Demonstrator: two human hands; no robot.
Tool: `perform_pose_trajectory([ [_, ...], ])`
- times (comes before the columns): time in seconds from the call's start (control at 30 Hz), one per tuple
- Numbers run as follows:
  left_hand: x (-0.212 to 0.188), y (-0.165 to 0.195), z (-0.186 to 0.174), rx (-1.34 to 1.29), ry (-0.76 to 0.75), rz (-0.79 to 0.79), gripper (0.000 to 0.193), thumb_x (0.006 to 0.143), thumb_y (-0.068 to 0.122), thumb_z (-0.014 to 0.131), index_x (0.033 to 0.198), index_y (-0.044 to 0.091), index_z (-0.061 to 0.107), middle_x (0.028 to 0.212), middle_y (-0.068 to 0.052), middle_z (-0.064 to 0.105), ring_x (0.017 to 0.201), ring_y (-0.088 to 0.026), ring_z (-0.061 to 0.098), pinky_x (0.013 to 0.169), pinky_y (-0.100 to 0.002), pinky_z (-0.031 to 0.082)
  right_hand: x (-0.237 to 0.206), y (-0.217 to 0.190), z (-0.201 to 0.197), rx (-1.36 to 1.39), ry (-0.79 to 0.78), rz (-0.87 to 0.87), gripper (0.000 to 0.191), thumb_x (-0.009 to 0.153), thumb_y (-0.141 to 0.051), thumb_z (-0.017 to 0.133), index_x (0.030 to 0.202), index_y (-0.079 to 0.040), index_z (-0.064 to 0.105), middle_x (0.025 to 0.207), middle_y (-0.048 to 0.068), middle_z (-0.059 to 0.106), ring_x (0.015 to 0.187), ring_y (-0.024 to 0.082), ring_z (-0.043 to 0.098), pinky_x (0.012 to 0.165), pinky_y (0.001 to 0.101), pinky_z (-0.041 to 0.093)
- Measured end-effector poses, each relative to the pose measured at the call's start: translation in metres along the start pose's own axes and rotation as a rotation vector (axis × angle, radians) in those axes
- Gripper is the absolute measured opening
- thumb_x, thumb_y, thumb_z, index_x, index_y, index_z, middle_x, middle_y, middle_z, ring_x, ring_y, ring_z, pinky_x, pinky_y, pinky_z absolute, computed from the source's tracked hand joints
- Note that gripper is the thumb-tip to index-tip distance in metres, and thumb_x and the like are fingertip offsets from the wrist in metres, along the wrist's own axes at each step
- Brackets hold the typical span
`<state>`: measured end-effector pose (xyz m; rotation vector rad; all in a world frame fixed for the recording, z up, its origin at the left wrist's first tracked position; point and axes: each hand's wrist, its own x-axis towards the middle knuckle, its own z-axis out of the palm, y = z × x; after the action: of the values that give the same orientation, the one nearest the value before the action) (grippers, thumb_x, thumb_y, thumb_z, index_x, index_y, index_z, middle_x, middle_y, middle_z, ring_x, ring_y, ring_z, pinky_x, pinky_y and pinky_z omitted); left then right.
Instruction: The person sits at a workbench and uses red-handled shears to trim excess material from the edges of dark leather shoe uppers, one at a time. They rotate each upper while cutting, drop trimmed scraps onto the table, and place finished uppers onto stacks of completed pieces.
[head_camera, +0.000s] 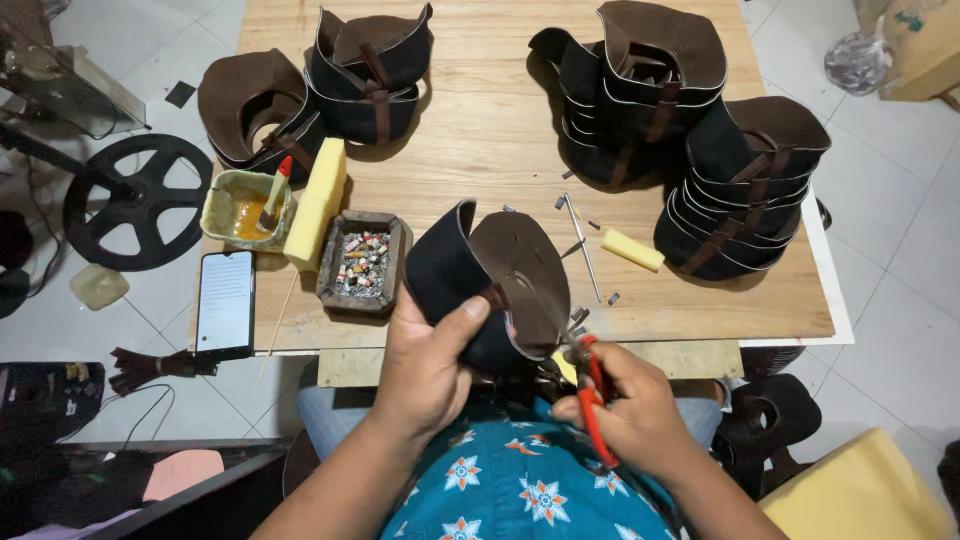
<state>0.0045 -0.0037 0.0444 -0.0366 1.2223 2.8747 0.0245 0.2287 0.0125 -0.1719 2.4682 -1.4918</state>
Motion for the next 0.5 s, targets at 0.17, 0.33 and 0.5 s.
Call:
perform_pose_trajectory([
  [0.17,-0.011,-0.007,0.011,0.314,-0.155,0.004,0.037,0.101,-0.004,0.062,0.137,-0.008,0.055,0.125,-0.013,0.070,0.115,-0.021,0.066,0.104,-0.038,0.054,-0.002,-0.008,0.006,0.470,0.200,-0.240,0.039,0.086,-0.003,0.077,0.120,0.002,0.058,0.116,0.014,0.069,0.095,0.016,0.068,0.088,0.0328,0.058],
  [0.33,-0.017,-0.012,0.021,0.189,-0.182,-0.057,0.039,0.099,0.004,0.059,0.137,0.000,0.050,0.120,-0.014,0.073,0.112,-0.019,0.072,0.103,-0.034,0.055,0.004,-0.017,0.013,0.572,0.230,-0.212,0.033,0.088,0.002,0.073,0.117,0.003,0.058,0.111,0.018,0.073,0.094,0.019,0.075,0.085,0.0352,0.063],
  [0.5,-0.021,-0.019,0.024,0.351,-0.058,0.071,0.029,0.102,0.001,0.063,0.129,-0.006,0.054,0.114,-0.018,0.072,0.104,-0.020,0.070,0.095,-0.035,0.057,-0.001,-0.014,0.026,0.349,0.198,-0.276,0.036,0.087,-0.001,0.074,0.119,0.002,0.059,0.121,0.014,0.075,0.093,0.015,0.072,0.083,0.0300,0.060],
])
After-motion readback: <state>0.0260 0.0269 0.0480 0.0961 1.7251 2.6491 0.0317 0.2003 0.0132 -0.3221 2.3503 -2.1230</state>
